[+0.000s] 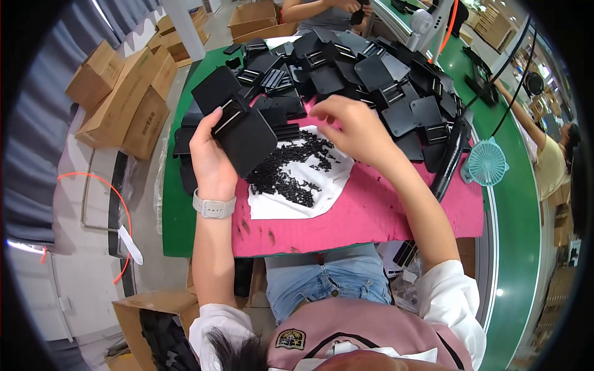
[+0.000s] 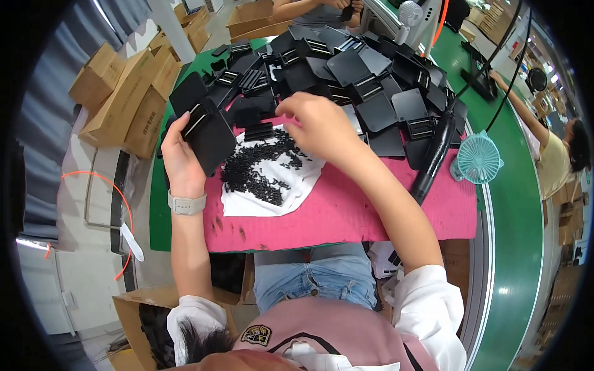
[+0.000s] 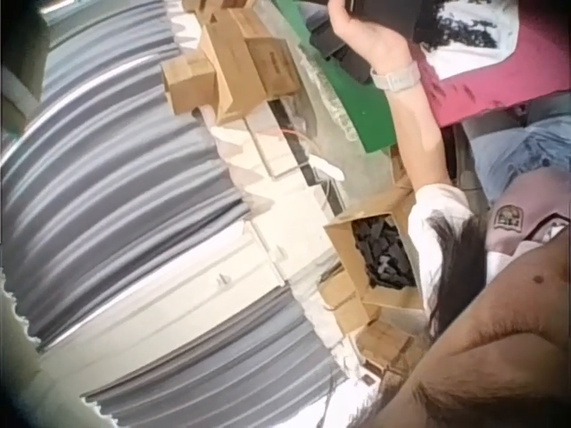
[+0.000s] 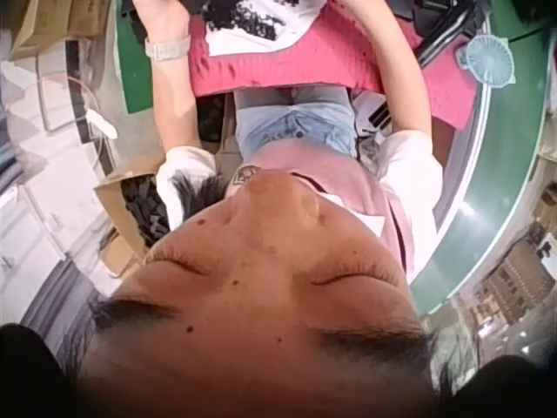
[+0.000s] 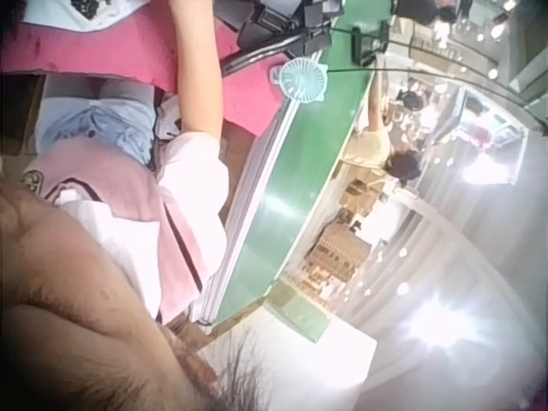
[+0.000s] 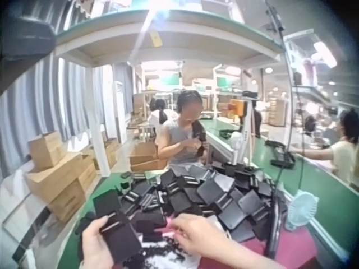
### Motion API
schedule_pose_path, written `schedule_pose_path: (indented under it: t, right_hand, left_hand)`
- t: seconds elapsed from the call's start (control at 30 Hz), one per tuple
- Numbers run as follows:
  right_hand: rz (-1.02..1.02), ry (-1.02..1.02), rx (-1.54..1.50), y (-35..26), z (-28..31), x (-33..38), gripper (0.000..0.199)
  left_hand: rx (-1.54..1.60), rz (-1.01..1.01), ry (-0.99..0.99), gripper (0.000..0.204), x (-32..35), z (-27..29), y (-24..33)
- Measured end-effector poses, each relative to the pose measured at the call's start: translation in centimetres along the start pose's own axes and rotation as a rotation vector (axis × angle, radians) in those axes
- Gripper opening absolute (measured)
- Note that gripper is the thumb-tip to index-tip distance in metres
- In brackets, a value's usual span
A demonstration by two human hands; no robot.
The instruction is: Assembling black plastic components using an electric screwdriver and small screws on a factory line.
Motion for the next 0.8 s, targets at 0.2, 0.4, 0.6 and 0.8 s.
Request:
schedule_pose_path:
  t: [0.2, 0.4, 0.6, 0.8]
  right_hand:
    - [0.059, -0.135, 0.136, -1.1, -5.2, -2.0, 0.027]
    - [-0.045, -0.293, 0.351, 0.6, -7.4, -2.8, 0.037]
    - [0.131, -0.121, 0.323, -0.9, -4.5, -2.1, 0.047]
    - [0.12, 0.014, 0.168, -3.4, 0.1, -0.5, 0.049]
  left_hand:
    - [-0.038, -0.169, 0.083, 0.024, -0.5, 1.7, 1.1]
    - [0.059, -0.095, 0.055, 0.022, -0.2, 1.0, 0.5]
    - [0.027, -0.09, -0.007, 0.026, -0.2, 0.1, 0.3]
    - [-0.023, -0.041, -0.038, 0.034, 0.5, -1.2, -0.4]
Point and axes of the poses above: each hand's wrist, its own x-axis away from the middle knuckle, its own z-axis out of the back of the hand, y = z × x, the point moved 10 cm from there along -x, towards the middle knuckle, and after that the axes turned 14 degrees about -x, right-handed, at the moved point
